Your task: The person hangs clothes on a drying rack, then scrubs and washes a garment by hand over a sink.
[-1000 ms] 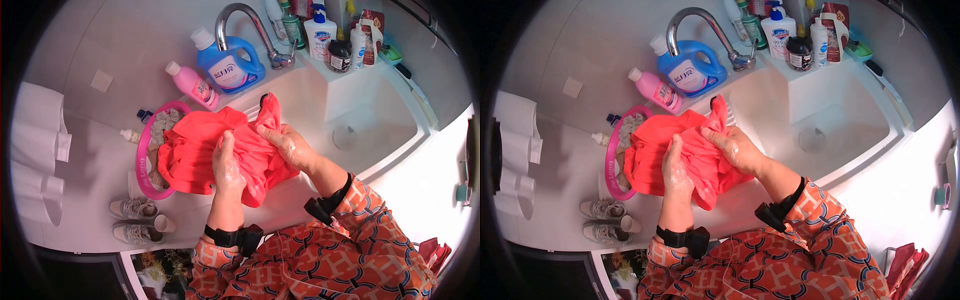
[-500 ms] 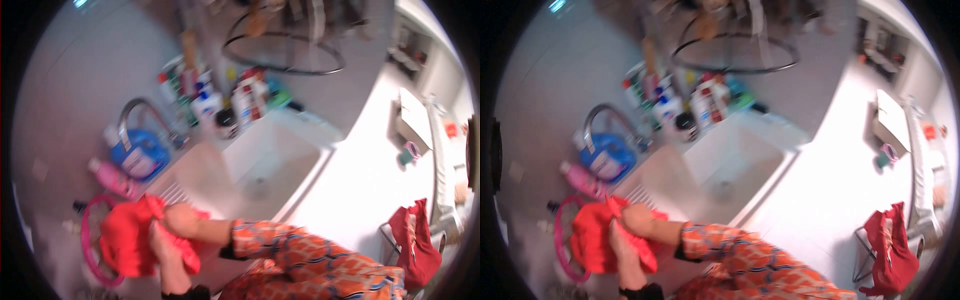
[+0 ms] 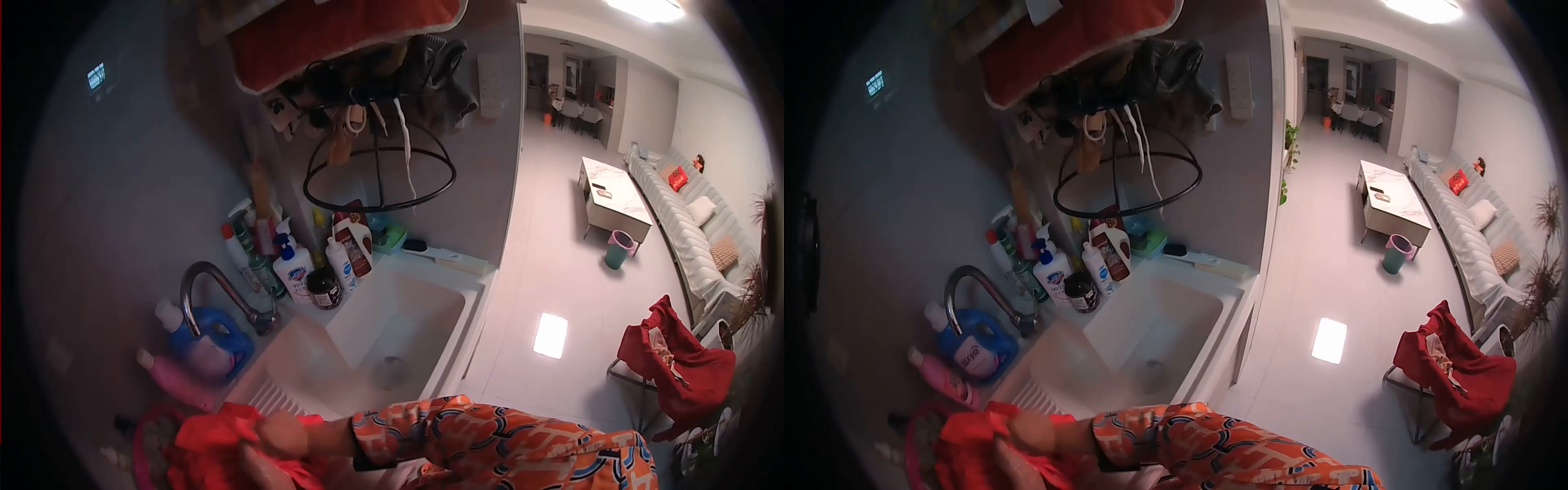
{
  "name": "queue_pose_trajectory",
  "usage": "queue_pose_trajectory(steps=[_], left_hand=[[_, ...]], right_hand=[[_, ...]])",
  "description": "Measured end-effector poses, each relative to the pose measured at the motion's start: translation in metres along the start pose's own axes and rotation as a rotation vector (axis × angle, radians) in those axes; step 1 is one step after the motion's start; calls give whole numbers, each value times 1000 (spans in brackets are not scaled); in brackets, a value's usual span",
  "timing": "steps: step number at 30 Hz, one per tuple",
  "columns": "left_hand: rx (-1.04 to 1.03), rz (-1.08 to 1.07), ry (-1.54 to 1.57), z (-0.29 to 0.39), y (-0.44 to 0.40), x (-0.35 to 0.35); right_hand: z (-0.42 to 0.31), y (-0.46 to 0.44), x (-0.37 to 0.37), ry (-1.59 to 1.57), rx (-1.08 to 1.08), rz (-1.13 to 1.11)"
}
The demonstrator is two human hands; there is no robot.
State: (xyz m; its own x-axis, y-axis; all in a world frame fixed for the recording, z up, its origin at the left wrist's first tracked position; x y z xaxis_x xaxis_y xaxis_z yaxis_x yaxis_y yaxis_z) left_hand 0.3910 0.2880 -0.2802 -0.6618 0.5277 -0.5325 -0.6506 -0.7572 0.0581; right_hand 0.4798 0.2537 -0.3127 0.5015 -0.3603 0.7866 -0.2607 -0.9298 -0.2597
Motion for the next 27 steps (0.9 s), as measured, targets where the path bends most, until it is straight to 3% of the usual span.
queue_pose_trajectory(steps=[1, 5, 10, 11, 14, 15, 16, 18, 20, 22, 25, 27], left_hand=[[-11, 25, -8, 2, 2, 0], [-35, 93, -50, 14, 10, 6], [-30, 136, -39, 25, 18, 5], [-55, 161, -189, 22, 24, -1], [-52, 185, -74, 10, 17, 4], [-54, 178, -55, 10, 15, 3], [-56, 173, -43, 8, 16, 2], [-56, 153, -27, 5, 17, -1], [-60, 143, -21, 5, 19, -4], [-67, 132, -8, 2, 20, -5], [-67, 109, 9, -4, 21, -3], [-60, 93, 13, -8, 22, -2]], right_hand=[[-15, -1, 40, 10, -313, -164], [-3, -1, 36, -180, -204, -174], [2, 31, 51, -393, -70, -33], [2, 37, 57, -456, -23, -34], [-7, 47, 61, -452, -156, -234], [-18, 49, 60, -254, -119, -251], [-30, 50, 50, -93, -121, -236], [-4, 32, -13, -104, 206, -111], [-42, 44, 35, 0, -20, -22], [-16, 23, 48, 30, -170, -100], [-19, 39, 41, 67, 83, 121], [-14, 33, 23, 109, 22, 211]])
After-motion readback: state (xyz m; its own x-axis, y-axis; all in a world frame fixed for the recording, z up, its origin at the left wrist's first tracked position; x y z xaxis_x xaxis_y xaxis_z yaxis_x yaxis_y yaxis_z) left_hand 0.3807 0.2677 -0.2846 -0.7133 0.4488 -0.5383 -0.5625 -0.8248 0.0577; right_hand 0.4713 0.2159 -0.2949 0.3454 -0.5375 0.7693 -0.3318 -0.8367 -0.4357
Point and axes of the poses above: each hand's wrist, its own y-axis away from the middle knuckle, its own x-axis out of the back of the hand, z = x × y, the point moved 1 cm from there along -y, towards the middle knuckle, and after that the axes turned 11 degrees about -z, right-handed, at the moved point
